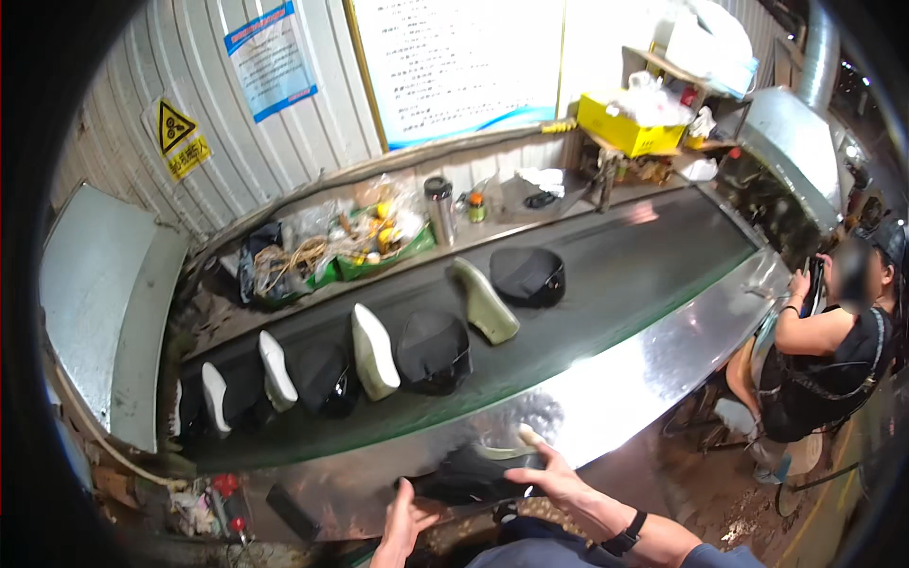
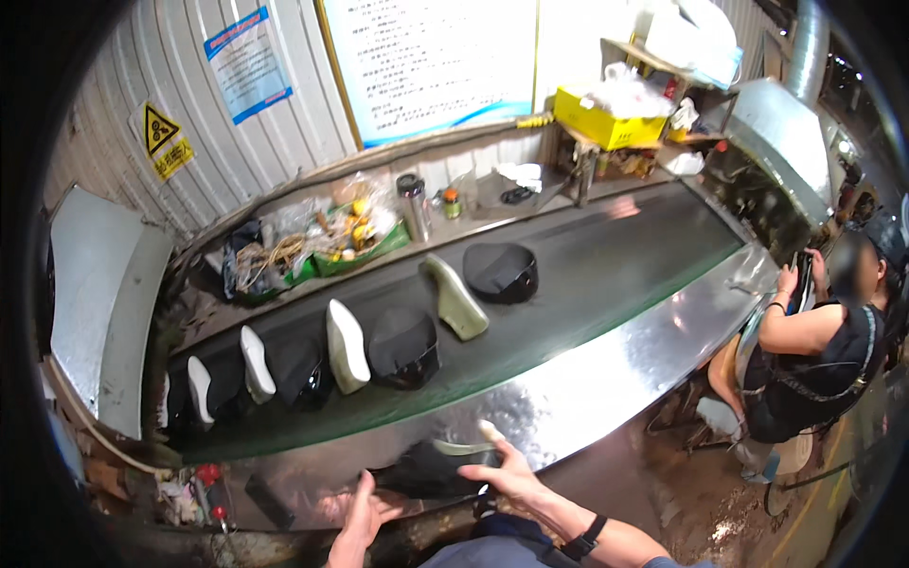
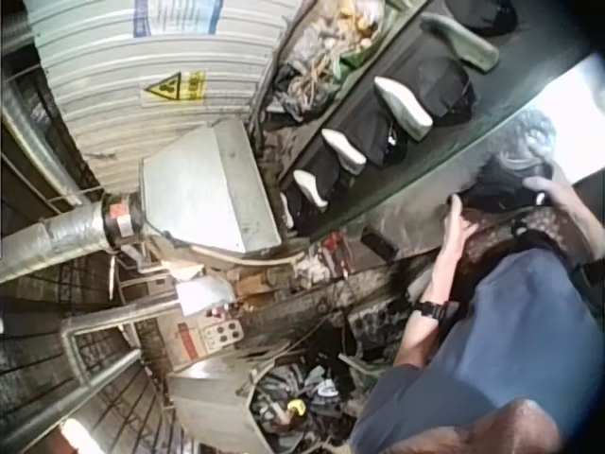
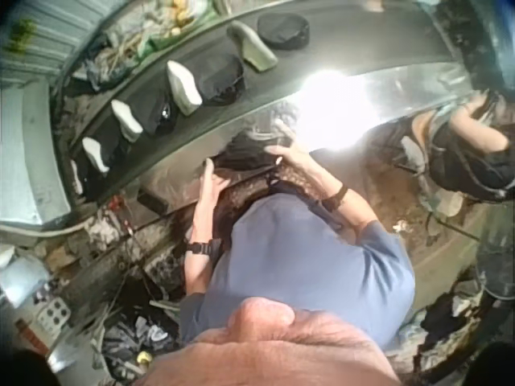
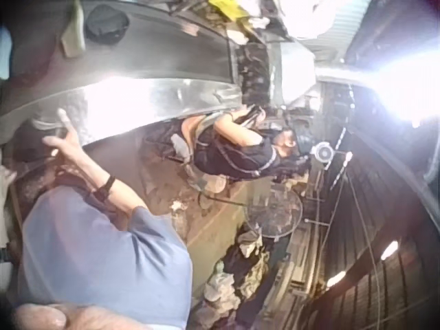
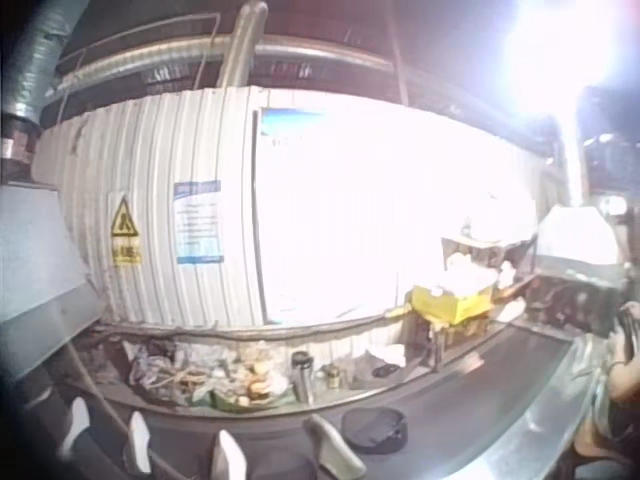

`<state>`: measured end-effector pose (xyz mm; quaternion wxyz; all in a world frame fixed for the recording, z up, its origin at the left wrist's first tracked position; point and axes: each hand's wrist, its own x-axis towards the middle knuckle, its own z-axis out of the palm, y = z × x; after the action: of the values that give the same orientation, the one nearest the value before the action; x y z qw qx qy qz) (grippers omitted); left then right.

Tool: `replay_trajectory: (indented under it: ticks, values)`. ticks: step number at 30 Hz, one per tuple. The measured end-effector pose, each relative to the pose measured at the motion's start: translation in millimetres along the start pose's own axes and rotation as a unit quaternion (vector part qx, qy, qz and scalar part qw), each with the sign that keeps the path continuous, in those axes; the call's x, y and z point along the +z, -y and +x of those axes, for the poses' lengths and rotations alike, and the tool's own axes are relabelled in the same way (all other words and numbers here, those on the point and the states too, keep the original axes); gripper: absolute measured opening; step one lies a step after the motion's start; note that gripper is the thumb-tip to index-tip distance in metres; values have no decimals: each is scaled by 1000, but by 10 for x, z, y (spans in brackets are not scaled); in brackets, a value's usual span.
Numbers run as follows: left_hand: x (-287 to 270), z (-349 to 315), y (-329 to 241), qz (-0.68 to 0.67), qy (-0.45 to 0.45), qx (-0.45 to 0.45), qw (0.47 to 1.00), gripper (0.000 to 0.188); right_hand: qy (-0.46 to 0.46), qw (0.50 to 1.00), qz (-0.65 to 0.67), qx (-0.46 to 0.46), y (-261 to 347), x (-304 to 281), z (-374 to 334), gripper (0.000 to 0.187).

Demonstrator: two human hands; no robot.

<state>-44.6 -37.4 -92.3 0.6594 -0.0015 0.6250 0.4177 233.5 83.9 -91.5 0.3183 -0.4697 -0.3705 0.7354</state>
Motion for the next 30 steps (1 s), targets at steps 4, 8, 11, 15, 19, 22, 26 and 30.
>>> replay_trajectory:
  ticks: [4, 8, 11, 15, 19, 22, 26, 30]
  values:
    - [-211, -7, 105, 210, 26, 151, 966, 59, -158, 978, 118, 66, 344, -1332, 20, 46]
    - [-396, 196, 378, 252, -65, 317, 912, 39, -549, 797, 21, -252, 531, -2879, 100, 47]
    - [-54, 12, 118, 367, -80, 356, 856, 44, -422, 865, -130, -241, 284, -2455, 466, 30]
    - [915, -384, -279, 478, 2, 515, 712, 61, 18, 958, 283, 38, -310, 186, 779, 44]
    - [878, -95, -168, 526, 31, 510, 680, 72, 71, 911, 352, 202, -347, 1070, 938, 47]
    - [521, -584, -348, 482, -106, 396, 775, 70, -98, 987, 51, -117, 347, 207, 1885, 24]
    - [-937, -367, 744, 312, -205, 330, 867, 55, -384, 918, 9, -98, 1128, -1050, 2962, 113]
    - [-1709, -746, 1564, 374, -236, 213, 871, 53, -287, 938, 193, -32, 1230, -1517, 3502, 119]
